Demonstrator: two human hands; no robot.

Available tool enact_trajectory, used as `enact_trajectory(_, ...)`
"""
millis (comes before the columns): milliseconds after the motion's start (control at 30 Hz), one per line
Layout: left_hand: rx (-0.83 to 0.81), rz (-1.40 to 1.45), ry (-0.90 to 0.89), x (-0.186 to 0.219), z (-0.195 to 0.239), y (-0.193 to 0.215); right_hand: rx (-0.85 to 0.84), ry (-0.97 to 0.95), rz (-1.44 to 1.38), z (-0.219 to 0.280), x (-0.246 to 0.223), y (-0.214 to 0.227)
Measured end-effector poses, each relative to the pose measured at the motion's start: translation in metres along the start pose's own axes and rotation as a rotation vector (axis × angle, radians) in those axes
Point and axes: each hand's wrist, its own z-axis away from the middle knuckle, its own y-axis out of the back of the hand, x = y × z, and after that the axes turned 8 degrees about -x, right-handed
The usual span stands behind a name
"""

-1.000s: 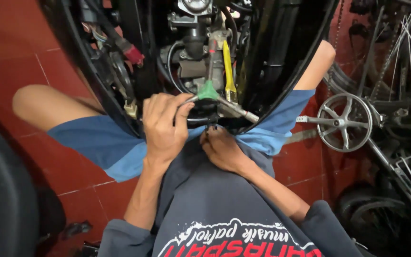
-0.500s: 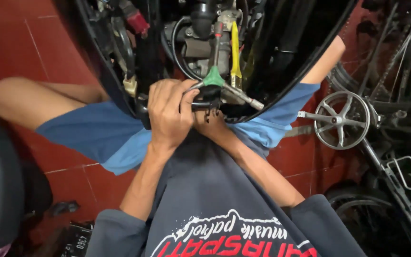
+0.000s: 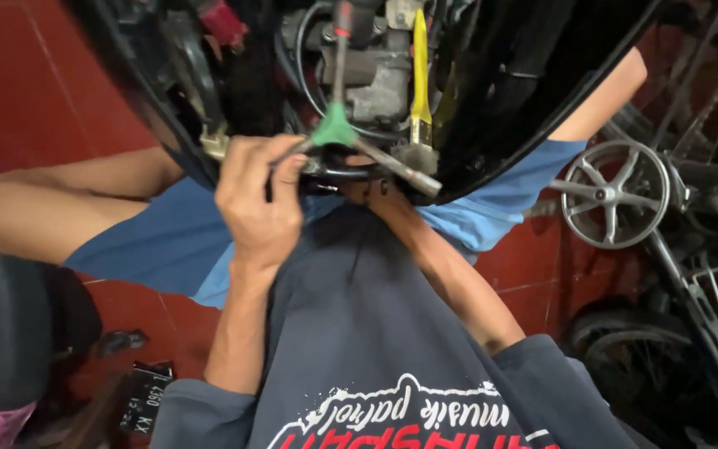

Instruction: A person performs maintenance on a motorcycle engine, cleaning it with a brush and using hand tools to adjust parts while sitting on the floor.

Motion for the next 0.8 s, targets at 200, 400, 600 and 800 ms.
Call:
enact_trajectory(200,-0.005,0.035,0.002,-0.007,0.004,0.001,0.042,0.424,1.534,0.008,-0.009,-0.092)
enact_trajectory(400,-0.012,0.046,-0.103,-0.007,0.001,-0.005,1.177,1.432,4.006,0.019,-0.025,-0.119)
enact_trajectory(600,-0.01,0.052,-0.124,-0.012,0.001,-0.007,-0.009,0.528,1.38,0.015,-0.032,-0.206)
enact_trajectory(800,-0.009,0.059,-0.102,-0.009,0.001,-0.006,0.47,1.353,2.859,0.017,-0.014,-0.22)
